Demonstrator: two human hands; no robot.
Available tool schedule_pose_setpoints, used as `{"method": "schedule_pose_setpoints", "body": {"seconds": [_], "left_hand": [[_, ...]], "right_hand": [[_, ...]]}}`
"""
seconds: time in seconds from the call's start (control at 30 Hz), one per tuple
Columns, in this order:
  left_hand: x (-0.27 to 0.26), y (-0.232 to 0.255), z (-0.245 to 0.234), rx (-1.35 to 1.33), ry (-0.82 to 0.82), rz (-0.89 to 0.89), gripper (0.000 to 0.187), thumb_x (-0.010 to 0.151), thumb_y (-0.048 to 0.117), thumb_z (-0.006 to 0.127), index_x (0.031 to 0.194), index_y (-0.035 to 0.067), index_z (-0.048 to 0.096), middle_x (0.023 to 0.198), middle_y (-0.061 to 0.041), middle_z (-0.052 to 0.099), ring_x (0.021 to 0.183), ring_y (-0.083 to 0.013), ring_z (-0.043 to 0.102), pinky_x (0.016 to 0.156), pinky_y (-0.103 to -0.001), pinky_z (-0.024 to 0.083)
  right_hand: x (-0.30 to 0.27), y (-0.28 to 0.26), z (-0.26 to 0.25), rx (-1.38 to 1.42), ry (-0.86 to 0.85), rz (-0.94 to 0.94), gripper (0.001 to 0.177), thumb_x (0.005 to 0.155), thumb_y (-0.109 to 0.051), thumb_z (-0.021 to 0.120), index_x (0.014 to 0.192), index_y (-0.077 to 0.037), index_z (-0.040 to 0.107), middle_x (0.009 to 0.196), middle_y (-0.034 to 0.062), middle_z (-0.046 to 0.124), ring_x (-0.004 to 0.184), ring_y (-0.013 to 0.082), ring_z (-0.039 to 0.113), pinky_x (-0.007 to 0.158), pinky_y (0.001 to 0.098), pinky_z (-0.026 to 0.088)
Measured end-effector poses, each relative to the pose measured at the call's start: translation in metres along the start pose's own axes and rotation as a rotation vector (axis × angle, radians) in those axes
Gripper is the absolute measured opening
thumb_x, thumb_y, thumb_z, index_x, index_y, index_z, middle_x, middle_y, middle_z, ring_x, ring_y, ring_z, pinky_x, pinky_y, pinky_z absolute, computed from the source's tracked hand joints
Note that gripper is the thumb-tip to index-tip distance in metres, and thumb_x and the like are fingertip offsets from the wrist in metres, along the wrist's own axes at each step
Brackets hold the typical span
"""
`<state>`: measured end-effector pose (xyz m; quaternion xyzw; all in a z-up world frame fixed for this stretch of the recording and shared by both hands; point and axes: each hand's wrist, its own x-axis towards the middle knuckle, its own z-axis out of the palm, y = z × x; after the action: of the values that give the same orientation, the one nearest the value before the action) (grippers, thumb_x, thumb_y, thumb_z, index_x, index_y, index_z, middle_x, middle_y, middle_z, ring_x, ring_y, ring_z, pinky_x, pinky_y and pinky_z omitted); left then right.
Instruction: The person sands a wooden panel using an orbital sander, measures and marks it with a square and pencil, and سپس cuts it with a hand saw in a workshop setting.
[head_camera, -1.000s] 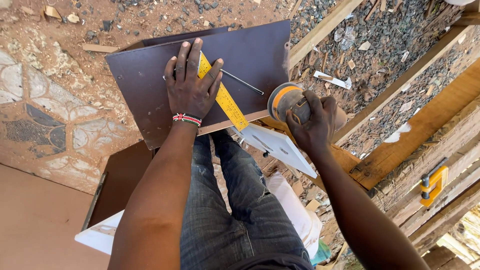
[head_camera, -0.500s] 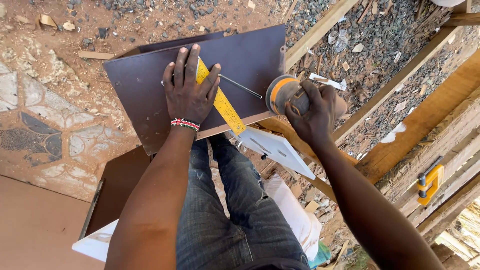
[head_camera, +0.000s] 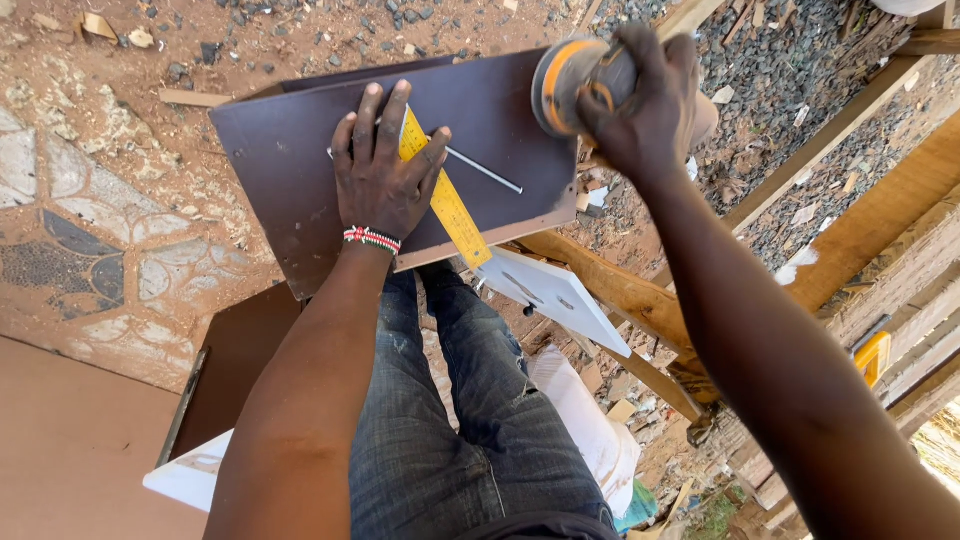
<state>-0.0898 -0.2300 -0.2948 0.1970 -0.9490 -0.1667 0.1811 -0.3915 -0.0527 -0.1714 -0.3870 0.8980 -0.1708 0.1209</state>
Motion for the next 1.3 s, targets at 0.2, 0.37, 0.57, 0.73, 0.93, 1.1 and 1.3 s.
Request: {"method": "schedule_pose_setpoints", "body": {"seconds": [0.2,0.37,0.57,0.73,0.93,1.1,1.3], "left_hand": [[0.003,0.002,-0.005,-0.010,0.038,0.004,0.034,0.129,0.039,0.080,0.161,0.043,0.068,0.178,-0.018,0.061,0.165,-0.0472,0.057,0.124,-0.061,0.050],[0.008,0.004,-0.007,-0.034,0.022,-0.011,0.021,0.127,0.036,0.083,0.148,0.041,0.081,0.182,-0.018,0.056,0.168,-0.0462,0.051,0.124,-0.061,0.049],[0.009,0.005,-0.008,-0.037,0.043,-0.020,0.020,0.127,0.036,0.081,0.147,0.041,0.083,0.180,-0.017,0.058,0.167,-0.0466,0.053,0.124,-0.061,0.050],[0.005,0.007,-0.008,-0.024,0.039,-0.014,0.014,0.128,0.037,0.082,0.141,0.040,0.087,0.182,-0.016,0.056,0.168,-0.0456,0.051,0.125,-0.060,0.049],[0.006,0.003,-0.007,-0.022,0.009,0.014,0.020,0.129,0.038,0.083,0.148,0.041,0.083,0.182,-0.018,0.055,0.170,-0.0464,0.049,0.127,-0.060,0.047],[0.002,-0.002,-0.003,-0.023,-0.029,-0.009,0.029,0.129,0.038,0.088,0.156,0.045,0.081,0.186,-0.016,0.052,0.172,-0.0457,0.047,0.131,-0.061,0.043],[0.002,0.000,-0.004,-0.017,-0.013,-0.011,0.028,0.128,0.037,0.088,0.153,0.047,0.082,0.184,-0.015,0.053,0.171,-0.0461,0.048,0.130,-0.060,0.045]], "right_hand": [[-0.002,-0.014,-0.009,-0.040,-0.042,0.048,0.057,0.089,-0.034,0.087,0.142,-0.022,0.072,0.120,0.0141,0.052,0.112,0.0442,0.061,0.081,0.0593,0.051],[-0.059,-0.011,-0.003,-0.067,-0.128,0.198,0.063,0.089,-0.032,0.091,0.147,-0.021,0.068,0.130,0.0168,0.049,0.115,0.0412,0.059,0.081,0.0555,0.054],[-0.114,0.006,0.000,-0.042,-0.149,0.287,0.071,0.090,-0.036,0.094,0.156,-0.024,0.071,0.133,0.0187,0.051,0.135,0.0492,0.058,0.103,0.0633,0.054],[-0.091,0.022,-0.001,-0.022,-0.088,0.339,0.073,0.088,-0.037,0.094,0.156,-0.026,0.072,0.134,0.0146,0.053,0.114,0.0353,0.061,0.082,0.0493,0.056],[-0.009,0.013,-0.011,-0.036,-0.011,0.159,0.060,0.088,-0.043,0.085,0.141,-0.021,0.066,0.121,0.0156,0.049,0.111,0.0435,0.061,0.088,0.0579,0.049],[0.015,-0.003,-0.005,-0.056,0.010,0.060,0.062,0.091,-0.025,0.091,0.149,-0.025,0.072,0.132,0.0175,0.053,0.122,0.0491,0.061,0.087,0.0643,0.057],[-0.034,-0.008,-0.010,-0.083,-0.134,0.137,0.061,0.093,-0.029,0.089,0.149,-0.020,0.066,0.129,0.0201,0.050,0.120,0.0456,0.057,0.075,0.0580,0.054]]}}
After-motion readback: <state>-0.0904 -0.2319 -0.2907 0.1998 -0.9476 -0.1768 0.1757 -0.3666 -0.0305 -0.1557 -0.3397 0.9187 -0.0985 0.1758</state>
